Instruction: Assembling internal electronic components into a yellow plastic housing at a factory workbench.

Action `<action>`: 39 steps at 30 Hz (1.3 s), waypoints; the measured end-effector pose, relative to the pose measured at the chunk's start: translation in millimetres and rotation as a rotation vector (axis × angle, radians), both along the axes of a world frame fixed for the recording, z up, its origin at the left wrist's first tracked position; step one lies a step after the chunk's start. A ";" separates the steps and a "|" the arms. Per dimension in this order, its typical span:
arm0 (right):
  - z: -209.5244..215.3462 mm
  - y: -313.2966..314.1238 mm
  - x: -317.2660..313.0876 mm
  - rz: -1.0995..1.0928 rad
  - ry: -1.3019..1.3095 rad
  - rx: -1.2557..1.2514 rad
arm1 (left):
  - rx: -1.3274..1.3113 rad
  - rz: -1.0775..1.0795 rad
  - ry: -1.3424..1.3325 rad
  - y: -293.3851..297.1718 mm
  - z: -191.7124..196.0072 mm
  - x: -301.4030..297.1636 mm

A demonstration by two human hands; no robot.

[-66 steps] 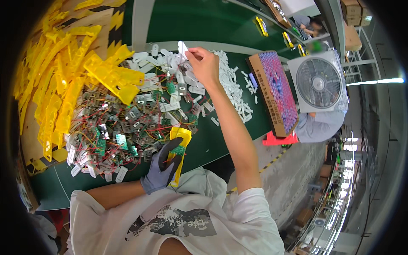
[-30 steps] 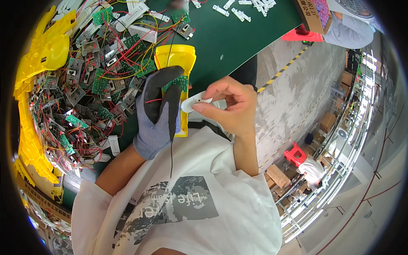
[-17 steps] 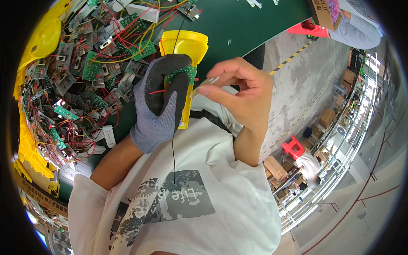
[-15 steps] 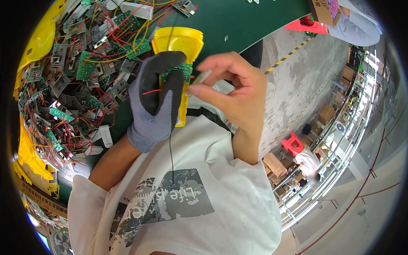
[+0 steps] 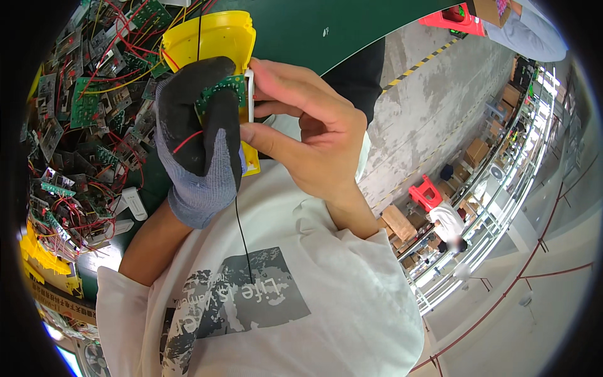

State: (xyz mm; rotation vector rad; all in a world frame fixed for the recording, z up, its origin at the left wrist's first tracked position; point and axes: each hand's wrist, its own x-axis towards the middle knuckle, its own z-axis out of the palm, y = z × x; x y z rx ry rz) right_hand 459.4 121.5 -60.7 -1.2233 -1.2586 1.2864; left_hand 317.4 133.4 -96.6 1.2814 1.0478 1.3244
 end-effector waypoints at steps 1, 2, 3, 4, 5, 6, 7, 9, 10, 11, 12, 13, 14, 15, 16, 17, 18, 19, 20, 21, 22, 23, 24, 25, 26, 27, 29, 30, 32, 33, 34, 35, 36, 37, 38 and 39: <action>0.2 -0.4 1.1 0.001 -0.001 -0.004 | 0.065 0.000 0.075 0.6 0.1 -0.2; 0.3 -0.8 2.0 0.015 -0.022 0.045 | 0.065 0.000 0.074 1.7 0.4 0.4; 0.3 -1.4 2.6 0.030 -0.041 0.093 | 0.058 -0.022 0.066 2.6 1.0 1.3; -0.1 -2.7 1.7 0.030 -0.042 0.092 | 0.052 -0.044 0.058 3.0 1.2 2.0; -0.6 -3.6 -0.4 -0.004 -0.010 0.082 | 0.054 -0.041 0.059 3.0 2.3 1.7; -1.0 -3.8 -1.3 -0.039 0.022 0.072 | 0.000 -0.055 0.051 2.2 3.9 1.2; -1.2 -3.1 -0.2 -0.038 0.023 0.074 | -0.054 -0.069 0.043 2.0 4.5 1.3; -1.3 -3.5 0.7 -0.012 -0.047 0.090 | -0.016 -0.043 0.022 1.0 0.5 3.4; -0.8 -3.5 0.1 -0.014 -0.048 0.093 | 0.020 -0.016 0.000 0.5 -1.1 4.6; -0.3 -3.1 -0.6 -0.021 -0.074 0.089 | 0.022 -0.016 0.001 0.3 -1.3 5.4; 0.2 -3.0 -1.4 -0.029 -0.101 0.085 | 0.029 0.003 0.005 0.1 -1.0 6.0; 0.6 -3.2 -2.3 -0.030 -0.101 0.089 | 0.036 0.021 0.009 0.1 -0.6 6.5; 0.3 -3.6 -3.8 -0.043 -0.102 0.082 | 0.041 0.021 0.011 0.1 -0.6 6.4; 0.1 -3.4 -4.8 -0.056 -0.104 0.076 | 0.045 0.027 0.023 0.3 -0.5 6.4; 0.0 -2.5 -5.4 -0.056 -0.102 0.081 | 0.049 0.032 0.036 0.5 -0.3 6.2; 0.0 -1.5 -5.7 -0.057 -0.113 0.091 | 0.054 0.032 0.036 0.2 -0.2 5.9; 0.0 -0.7 -5.8 -0.058 -0.123 0.100 | 0.037 0.009 0.034 -0.1 -0.2 5.1; -0.2 -0.6 -4.5 -0.059 -0.122 0.105 | 0.021 -0.015 0.031 -0.1 -0.4 5.0; -0.8 -1.8 -2.7 -0.043 -0.133 0.097 | 0.024 -0.015 0.033 -1.2 -1.2 5.2; -1.8 -3.0 -1.5 -0.028 -0.145 0.090 | 0.020 -0.011 0.035 -2.6 -2.3 5.6; -4.1 -3.8 -1.6 -0.028 -0.142 0.093 | 0.016 -0.007 0.036 -3.3 -2.8 5.6; -6.9 -3.4 -1.8 -0.023 -0.139 0.123 | 0.020 -0.007 0.038 -2.5 -2.4 5.3; -8.4 -3.1 -1.9 -0.018 -0.136 0.154 | 0.051 -0.004 0.072 -1.5 -1.9 4.9; -8.2 -2.7 -2.0 -0.020 -0.134 0.157 | 0.082 -0.001 0.105 -0.9 -1.6 4.6; -7.8 -1.9 -3.8 -0.002 -0.234 0.228 | 0.087 -0.001 0.111 -1.0 -1.4 3.7; -7.2 -1.4 -5.5 0.013 -0.334 0.299 | 0.089 0.011 0.125 -2.0 -1.4 3.7; -1.3 -2.2 -6.7 0.032 -0.368 0.279 | 0.099 0.020 0.140 -3.8 -1.2 3.9; 2.4 -1.6 -6.5 0.053 -0.407 0.253 | 0.105 0.033 0.162 -4.5 -0.9 4.2; 7.8 3.4 -4.8 0.078 -0.372 0.259 | 0.128 0.040 0.187 -5.6 -0.4 3.9; 9.6 5.6 -3.2 0.109 -0.339 0.259 | 0.118 0.050 0.209 -6.2 0.3 3.3; 8.7 5.7 -0.5 0.096 -0.338 0.275 | 0.109 0.058 0.232 -7.3 1.1 2.9; 5.7 6.3 1.2 0.143 -0.300 0.242 | 0.134 0.052 0.241 -7.3 1.6 1.1; 1.6 7.1 4.1 0.185 -0.264 0.214 | 0.107 0.063 0.215 -7.4 -1.6 1.9; 0.5 6.6 6.1 0.164 -0.260 0.241 | 0.081 0.070 0.190 -8.2 -4.4 2.7; -0.1 8.0 7.8 0.193 -0.252 0.190 | 0.009 0.015 0.091 -8.9 -7.2 3.2; 2.9 8.5 4.0 0.226 -0.234 0.147 | 0.055 0.005 0.108 -7.9 -3.0 1.0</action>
